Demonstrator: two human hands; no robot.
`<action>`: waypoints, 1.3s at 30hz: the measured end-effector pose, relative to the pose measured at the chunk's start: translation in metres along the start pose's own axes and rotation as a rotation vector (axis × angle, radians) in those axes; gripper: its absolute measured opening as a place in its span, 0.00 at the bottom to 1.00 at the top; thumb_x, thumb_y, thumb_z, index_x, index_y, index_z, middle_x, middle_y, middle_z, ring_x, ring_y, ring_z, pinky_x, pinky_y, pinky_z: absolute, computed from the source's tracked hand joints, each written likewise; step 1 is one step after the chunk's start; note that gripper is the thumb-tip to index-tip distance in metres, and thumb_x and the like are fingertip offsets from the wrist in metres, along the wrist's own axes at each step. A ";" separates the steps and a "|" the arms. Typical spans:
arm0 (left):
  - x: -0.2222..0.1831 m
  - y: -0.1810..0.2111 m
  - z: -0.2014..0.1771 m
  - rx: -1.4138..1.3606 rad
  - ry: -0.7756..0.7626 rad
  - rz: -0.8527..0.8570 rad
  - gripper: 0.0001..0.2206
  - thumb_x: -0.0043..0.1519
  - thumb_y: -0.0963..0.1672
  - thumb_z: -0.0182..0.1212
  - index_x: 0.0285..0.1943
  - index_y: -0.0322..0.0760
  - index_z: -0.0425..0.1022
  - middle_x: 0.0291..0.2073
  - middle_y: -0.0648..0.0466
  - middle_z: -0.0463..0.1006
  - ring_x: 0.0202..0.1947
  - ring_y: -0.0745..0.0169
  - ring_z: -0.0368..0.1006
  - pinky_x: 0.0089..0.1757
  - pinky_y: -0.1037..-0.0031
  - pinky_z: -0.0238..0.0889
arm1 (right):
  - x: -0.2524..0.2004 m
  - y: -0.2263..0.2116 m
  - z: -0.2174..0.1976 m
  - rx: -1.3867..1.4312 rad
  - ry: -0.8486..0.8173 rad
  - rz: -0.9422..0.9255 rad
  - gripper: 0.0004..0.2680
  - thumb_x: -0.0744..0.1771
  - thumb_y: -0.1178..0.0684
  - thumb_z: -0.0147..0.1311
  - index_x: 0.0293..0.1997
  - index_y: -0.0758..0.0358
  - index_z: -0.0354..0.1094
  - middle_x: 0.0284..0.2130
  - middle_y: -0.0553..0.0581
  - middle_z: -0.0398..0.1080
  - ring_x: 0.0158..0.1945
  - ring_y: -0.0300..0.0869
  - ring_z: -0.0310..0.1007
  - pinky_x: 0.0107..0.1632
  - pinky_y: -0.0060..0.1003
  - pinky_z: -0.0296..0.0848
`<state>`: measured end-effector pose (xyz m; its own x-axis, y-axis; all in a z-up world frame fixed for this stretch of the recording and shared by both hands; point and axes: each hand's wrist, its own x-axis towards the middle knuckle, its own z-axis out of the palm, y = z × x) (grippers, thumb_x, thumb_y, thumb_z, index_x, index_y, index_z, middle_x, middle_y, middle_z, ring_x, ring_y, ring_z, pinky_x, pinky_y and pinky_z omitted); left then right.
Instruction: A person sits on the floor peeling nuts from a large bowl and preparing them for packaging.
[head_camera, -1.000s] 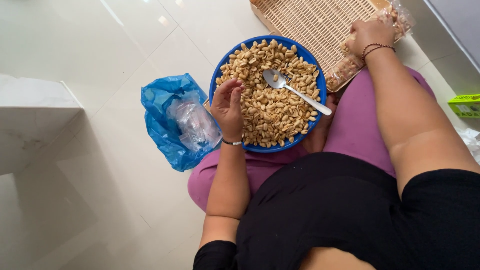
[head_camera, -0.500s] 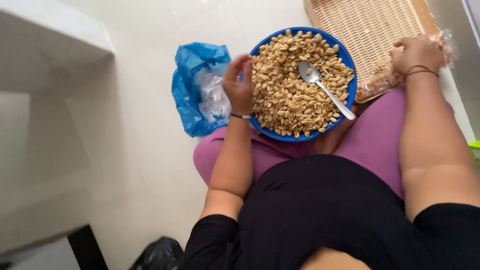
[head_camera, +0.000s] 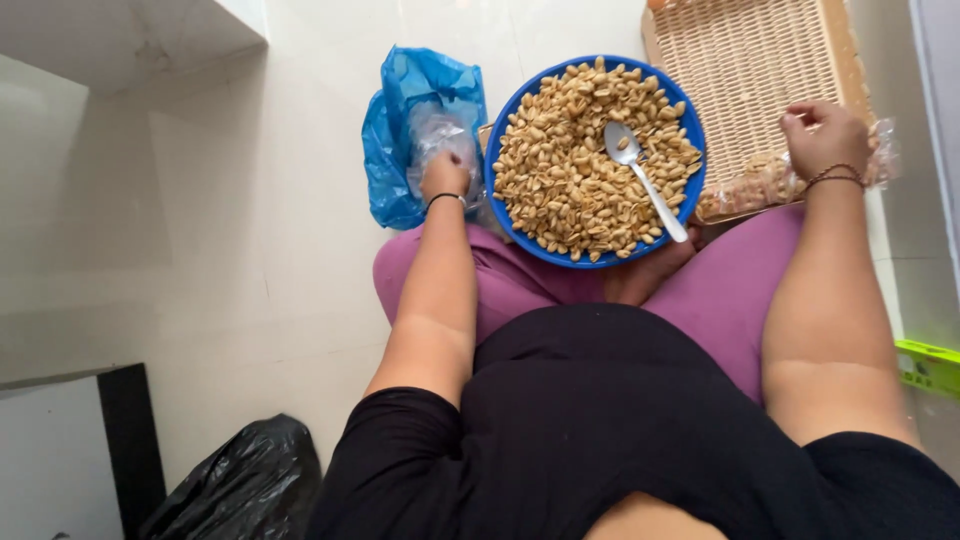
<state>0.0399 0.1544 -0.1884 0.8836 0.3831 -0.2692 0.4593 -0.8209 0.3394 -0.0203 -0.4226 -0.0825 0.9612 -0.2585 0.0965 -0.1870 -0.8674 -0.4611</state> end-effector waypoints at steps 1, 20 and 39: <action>-0.004 0.004 -0.005 -0.006 0.005 0.007 0.09 0.55 0.45 0.59 0.42 0.51 0.81 0.44 0.53 0.83 0.47 0.46 0.77 0.48 0.58 0.68 | 0.001 -0.005 -0.005 -0.001 0.011 -0.002 0.05 0.71 0.52 0.61 0.50 0.51 0.81 0.38 0.51 0.79 0.34 0.44 0.74 0.37 0.45 0.74; -0.055 0.036 -0.090 -0.633 0.613 0.026 0.12 0.66 0.40 0.46 0.55 0.44 0.72 0.38 0.54 0.84 0.39 0.58 0.82 0.43 0.69 0.74 | -0.002 -0.011 -0.014 0.351 -0.105 0.106 0.05 0.71 0.56 0.59 0.51 0.58 0.78 0.33 0.51 0.75 0.32 0.35 0.72 0.35 0.32 0.72; -0.210 0.193 -0.126 -1.590 0.116 0.586 0.22 0.64 0.35 0.63 0.65 0.42 0.64 0.41 0.56 0.74 0.39 0.60 0.82 0.42 0.75 0.78 | -0.094 -0.266 -0.030 1.080 -0.444 -0.275 0.11 0.68 0.59 0.58 0.57 0.64 0.73 0.42 0.63 0.77 0.43 0.45 0.75 0.42 0.39 0.78</action>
<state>-0.0456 -0.0306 0.0475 0.9237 0.2908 0.2495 -0.3404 0.3237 0.8828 -0.0671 -0.1807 0.0572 0.9680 0.2330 0.0934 0.0987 -0.0113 -0.9951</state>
